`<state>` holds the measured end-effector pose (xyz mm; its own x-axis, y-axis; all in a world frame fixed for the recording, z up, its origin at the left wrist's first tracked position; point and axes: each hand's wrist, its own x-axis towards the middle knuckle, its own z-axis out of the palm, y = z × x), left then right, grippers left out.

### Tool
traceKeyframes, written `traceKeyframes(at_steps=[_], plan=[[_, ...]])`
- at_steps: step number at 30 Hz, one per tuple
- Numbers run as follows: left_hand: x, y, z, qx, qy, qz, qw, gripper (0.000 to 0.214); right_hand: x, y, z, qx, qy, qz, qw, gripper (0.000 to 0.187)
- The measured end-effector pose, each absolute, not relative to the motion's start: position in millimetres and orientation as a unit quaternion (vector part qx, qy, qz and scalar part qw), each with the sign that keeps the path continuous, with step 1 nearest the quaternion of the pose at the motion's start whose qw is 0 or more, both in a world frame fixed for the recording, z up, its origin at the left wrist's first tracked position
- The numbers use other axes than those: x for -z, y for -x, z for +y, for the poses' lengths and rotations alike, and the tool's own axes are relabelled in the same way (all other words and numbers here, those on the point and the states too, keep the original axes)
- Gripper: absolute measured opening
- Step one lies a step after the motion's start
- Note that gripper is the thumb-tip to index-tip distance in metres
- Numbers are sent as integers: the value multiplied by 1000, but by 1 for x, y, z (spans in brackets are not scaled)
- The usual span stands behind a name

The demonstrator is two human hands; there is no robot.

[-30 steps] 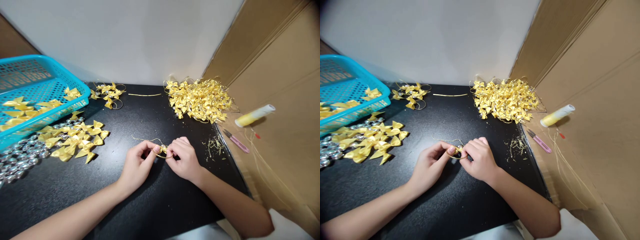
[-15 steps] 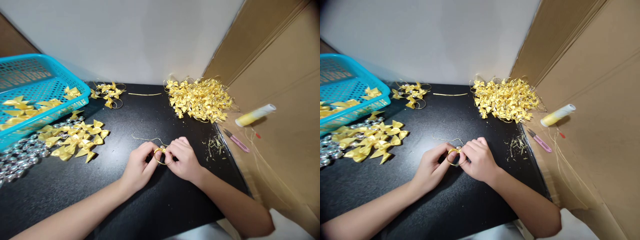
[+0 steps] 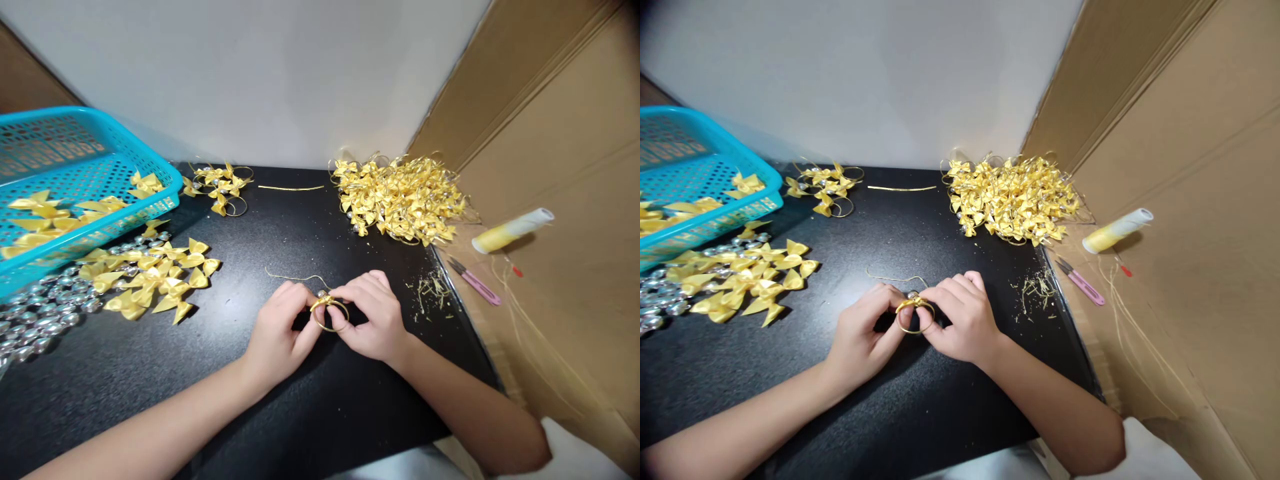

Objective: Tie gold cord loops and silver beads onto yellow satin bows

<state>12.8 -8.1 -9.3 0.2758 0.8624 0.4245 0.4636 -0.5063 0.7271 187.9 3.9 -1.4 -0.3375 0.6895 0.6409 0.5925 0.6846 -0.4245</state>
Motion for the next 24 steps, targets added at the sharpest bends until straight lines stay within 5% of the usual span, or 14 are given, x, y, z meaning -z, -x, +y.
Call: traceKeyframes(at_steps=[24], plan=[[11, -14, -7, -405, -745, 467, 250, 21, -2, -186, 2, -9, 393, -814, 428, 10]])
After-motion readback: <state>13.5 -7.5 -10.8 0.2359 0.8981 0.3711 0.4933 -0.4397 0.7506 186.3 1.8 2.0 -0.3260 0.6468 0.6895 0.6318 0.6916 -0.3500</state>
